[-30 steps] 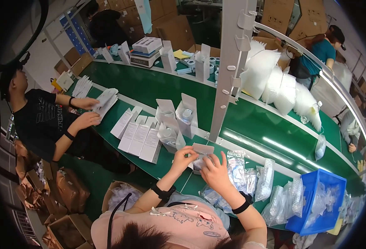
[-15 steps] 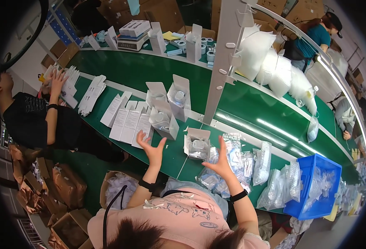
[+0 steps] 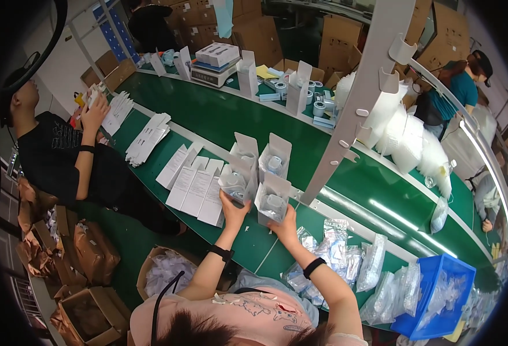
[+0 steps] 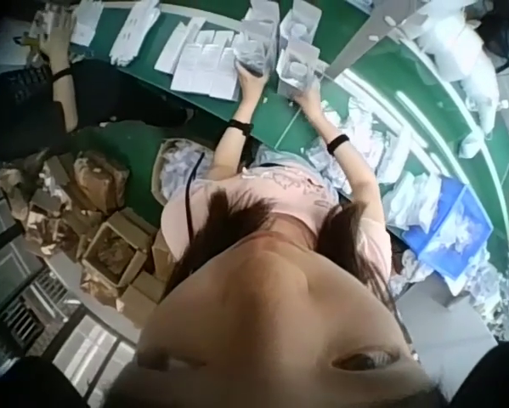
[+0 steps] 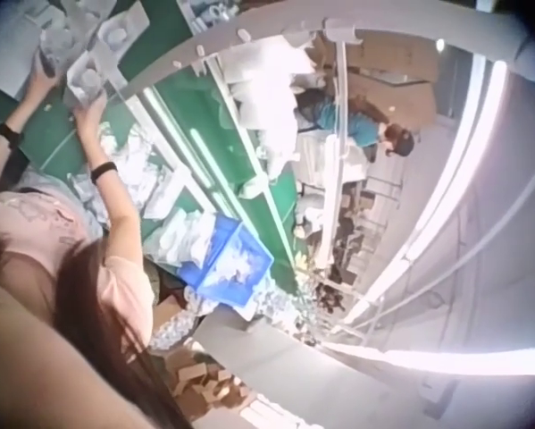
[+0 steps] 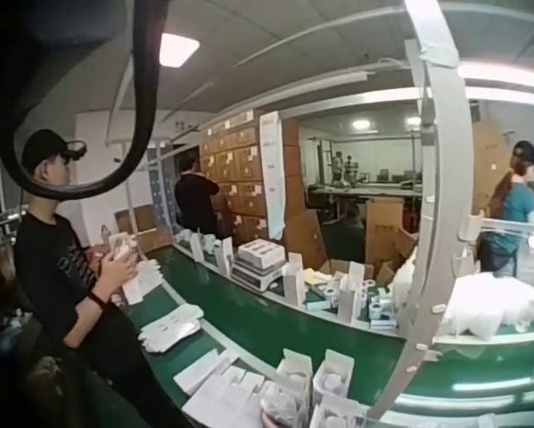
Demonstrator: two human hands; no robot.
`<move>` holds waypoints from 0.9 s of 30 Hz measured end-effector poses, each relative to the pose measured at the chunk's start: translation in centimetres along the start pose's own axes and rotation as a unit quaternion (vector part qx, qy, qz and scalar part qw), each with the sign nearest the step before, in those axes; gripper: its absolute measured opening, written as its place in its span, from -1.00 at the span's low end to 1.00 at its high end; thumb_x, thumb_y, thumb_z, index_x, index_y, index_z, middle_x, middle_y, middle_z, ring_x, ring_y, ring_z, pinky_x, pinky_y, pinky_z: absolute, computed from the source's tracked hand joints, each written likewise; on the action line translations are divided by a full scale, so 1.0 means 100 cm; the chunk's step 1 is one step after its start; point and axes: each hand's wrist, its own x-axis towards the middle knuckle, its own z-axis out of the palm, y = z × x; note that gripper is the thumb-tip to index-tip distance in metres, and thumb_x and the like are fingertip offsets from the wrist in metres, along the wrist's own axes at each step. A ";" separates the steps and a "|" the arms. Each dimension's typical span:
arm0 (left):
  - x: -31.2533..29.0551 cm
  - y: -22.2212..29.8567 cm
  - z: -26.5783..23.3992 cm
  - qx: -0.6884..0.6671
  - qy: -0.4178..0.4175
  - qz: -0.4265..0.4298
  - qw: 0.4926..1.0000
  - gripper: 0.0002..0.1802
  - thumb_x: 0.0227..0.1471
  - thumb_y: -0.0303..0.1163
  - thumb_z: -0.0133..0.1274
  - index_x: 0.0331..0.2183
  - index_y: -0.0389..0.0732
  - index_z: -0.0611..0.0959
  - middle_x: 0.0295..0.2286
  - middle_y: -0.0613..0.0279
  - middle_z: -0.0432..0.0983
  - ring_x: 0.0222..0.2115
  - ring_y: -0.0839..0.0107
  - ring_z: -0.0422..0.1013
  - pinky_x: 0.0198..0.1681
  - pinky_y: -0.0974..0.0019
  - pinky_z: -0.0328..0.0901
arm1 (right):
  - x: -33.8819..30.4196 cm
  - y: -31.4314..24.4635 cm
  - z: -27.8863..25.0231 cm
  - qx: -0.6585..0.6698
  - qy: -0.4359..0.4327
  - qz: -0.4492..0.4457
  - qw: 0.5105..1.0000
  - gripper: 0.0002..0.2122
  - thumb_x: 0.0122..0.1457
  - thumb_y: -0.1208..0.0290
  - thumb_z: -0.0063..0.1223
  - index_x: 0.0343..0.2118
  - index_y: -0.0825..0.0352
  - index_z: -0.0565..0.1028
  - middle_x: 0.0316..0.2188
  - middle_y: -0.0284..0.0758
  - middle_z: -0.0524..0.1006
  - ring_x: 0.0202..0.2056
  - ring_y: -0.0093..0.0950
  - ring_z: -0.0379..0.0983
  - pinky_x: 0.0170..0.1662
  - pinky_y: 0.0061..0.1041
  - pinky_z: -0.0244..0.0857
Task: Packaging small electronic components into plastic bags and then into cardboard boxes on a production line.
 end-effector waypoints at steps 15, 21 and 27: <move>0.062 -0.014 -0.109 0.104 -0.077 0.028 0.991 -0.02 -0.54 -0.29 0.30 -0.03 -0.33 0.18 0.01 -0.19 -0.07 0.02 -0.06 -0.06 0.06 0.09 -0.07 | -0.008 -0.037 0.010 0.095 -0.030 0.102 0.990 -0.29 -0.28 0.51 0.20 0.01 0.33 0.07 -0.05 -0.17 0.13 -0.04 -0.26 0.15 -0.09 -0.42 0.20; 0.056 0.027 -0.114 0.343 -0.246 0.042 0.906 0.03 -0.48 -0.31 0.24 0.05 -0.27 0.07 0.07 -0.07 -0.15 0.09 -0.06 -0.22 0.04 -0.18 -0.23 | -0.056 -0.029 -0.040 0.120 -0.087 0.176 0.973 -0.52 -0.16 0.56 0.08 -0.09 0.29 0.25 -0.07 -0.32 0.23 -0.06 -0.39 0.20 -0.13 -0.47 0.22; 0.028 -0.020 -0.087 0.465 -0.270 0.122 0.834 0.00 -0.41 -0.42 0.16 0.08 -0.23 0.00 0.11 0.02 -0.22 0.12 -0.09 -0.33 -0.02 -0.37 -0.31 | -0.073 -0.035 -0.053 0.176 -0.002 0.193 0.965 -0.67 -0.14 0.52 0.05 -0.22 0.28 0.38 -0.23 -0.31 0.32 -0.19 -0.45 0.31 -0.26 -0.52 0.30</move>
